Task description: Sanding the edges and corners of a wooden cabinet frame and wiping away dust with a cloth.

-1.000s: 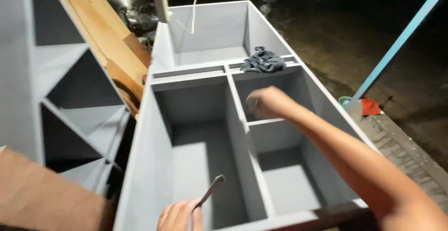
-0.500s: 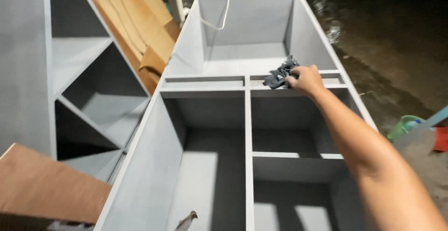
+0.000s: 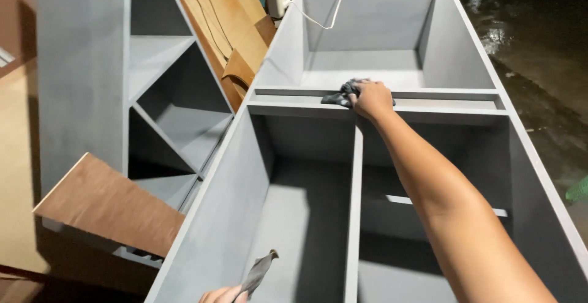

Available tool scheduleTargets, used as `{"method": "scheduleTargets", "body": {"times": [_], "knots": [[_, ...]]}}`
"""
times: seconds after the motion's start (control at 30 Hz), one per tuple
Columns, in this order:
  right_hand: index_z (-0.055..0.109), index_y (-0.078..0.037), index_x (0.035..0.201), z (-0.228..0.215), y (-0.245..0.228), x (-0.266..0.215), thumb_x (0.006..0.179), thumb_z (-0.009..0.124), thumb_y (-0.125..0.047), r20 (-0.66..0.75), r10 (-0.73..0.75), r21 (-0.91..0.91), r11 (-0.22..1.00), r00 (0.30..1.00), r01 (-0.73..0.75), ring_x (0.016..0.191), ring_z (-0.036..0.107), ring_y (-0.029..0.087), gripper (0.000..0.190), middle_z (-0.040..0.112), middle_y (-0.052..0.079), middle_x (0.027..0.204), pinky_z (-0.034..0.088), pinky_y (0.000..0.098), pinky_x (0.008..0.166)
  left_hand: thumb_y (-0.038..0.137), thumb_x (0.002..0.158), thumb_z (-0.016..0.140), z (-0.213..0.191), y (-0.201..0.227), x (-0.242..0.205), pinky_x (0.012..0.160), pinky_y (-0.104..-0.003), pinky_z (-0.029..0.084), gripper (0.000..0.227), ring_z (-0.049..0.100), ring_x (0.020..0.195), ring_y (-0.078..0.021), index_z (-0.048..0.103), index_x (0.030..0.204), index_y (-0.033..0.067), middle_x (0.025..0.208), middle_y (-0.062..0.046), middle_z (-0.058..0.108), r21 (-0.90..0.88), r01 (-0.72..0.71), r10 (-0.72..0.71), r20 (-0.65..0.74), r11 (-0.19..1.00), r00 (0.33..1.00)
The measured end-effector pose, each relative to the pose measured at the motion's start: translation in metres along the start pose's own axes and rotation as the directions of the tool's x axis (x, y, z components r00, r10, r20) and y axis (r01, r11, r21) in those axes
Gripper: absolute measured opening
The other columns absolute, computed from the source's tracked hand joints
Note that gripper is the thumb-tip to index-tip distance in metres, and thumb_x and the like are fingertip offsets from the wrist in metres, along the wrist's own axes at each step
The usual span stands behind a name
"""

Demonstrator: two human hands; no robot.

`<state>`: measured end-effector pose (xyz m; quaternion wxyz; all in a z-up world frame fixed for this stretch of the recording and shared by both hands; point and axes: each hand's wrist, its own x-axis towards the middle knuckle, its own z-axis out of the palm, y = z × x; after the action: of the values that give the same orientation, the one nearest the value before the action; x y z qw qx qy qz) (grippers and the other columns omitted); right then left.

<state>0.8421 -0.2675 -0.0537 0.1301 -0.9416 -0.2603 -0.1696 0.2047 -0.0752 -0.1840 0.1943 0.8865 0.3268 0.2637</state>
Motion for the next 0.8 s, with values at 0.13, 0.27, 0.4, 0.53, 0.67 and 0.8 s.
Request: {"method": "scheduleTargets", "body": {"times": [0.13,0.27,0.4,0.53,0.67,0.8], "knots": [[0.078,-0.02,0.106,-0.021,-0.018,-0.034,0.102,0.065,-0.041,-0.002,0.157,0.163,0.974,0.988,-0.155,0.107,0.066,0.047,0.025,0.068,0.024,0.1,0.058,0.0606,0.089,0.025,0.097,0.067,-0.04,0.073,0.002,0.079,-0.039,0.062,0.021,0.075,0.08,-0.0227,0.086,0.092,0.0176,0.087,-0.003,0.081,-0.141,-0.132,0.107,-0.173,0.981,0.979],[0.078,-0.023,0.091,-0.011,-0.01,-0.034,0.094,0.066,-0.025,-0.047,0.005,0.033,0.999,0.999,-0.004,0.077,0.064,0.047,0.013,0.067,0.014,0.088,0.055,0.0502,0.083,0.021,0.094,0.073,-0.064,0.096,0.012,0.08,-0.039,0.061,0.013,0.073,0.077,-0.0245,0.084,0.09,0.015,0.086,-0.003,0.08,-0.215,-0.275,0.211,-0.28,0.937,0.937],[0.064,-0.026,0.07,-0.015,-0.016,-0.08,0.085,0.063,-0.014,-0.024,-0.156,-0.128,0.98,0.988,0.151,0.062,0.056,0.036,0.019,0.069,0.0,0.064,0.041,0.0391,0.078,0.015,0.099,0.074,-0.099,0.128,0.016,0.08,-0.038,0.059,0.008,0.071,0.08,-0.0271,0.08,0.097,0.0094,0.092,-0.004,0.078,-0.301,-0.509,0.382,-0.391,0.807,0.837],[0.076,-0.022,0.092,-0.072,-0.054,-0.158,0.101,0.059,-0.032,0.091,-0.015,-0.053,0.998,0.996,0.02,0.089,0.052,0.04,0.021,0.077,0.007,0.077,0.048,0.0427,0.083,0.01,0.102,0.07,-0.127,0.131,0.017,0.085,-0.043,0.058,0.009,0.072,0.086,-0.0324,0.077,0.104,0.0045,0.095,-0.01,0.077,-0.387,-0.571,0.49,-0.294,0.724,0.821],[0.084,-0.026,0.111,-0.099,-0.08,-0.237,0.097,0.068,-0.042,0.055,0.027,-0.032,0.999,0.998,-0.025,0.098,0.065,0.052,0.026,0.082,0.015,0.093,0.054,0.0512,0.095,0.007,0.101,0.073,-0.137,0.127,0.008,0.082,-0.041,0.06,0.009,0.074,0.088,-0.0296,0.077,0.106,0.0005,0.097,-0.012,0.078,-0.51,-0.521,0.454,-0.261,0.685,0.852],[0.077,-0.019,0.096,-0.136,-0.118,-0.319,0.094,0.07,-0.035,0.038,-0.016,-0.029,0.999,0.999,0.018,0.079,0.061,0.054,0.018,0.071,0.022,0.074,0.054,0.0583,0.077,0.007,0.1,0.075,-0.149,0.126,-0.007,0.08,-0.038,0.061,0.008,0.075,0.089,-0.0273,0.076,0.105,0.0003,0.097,-0.012,0.077,-0.577,-0.509,0.456,-0.249,0.639,0.855]]}}
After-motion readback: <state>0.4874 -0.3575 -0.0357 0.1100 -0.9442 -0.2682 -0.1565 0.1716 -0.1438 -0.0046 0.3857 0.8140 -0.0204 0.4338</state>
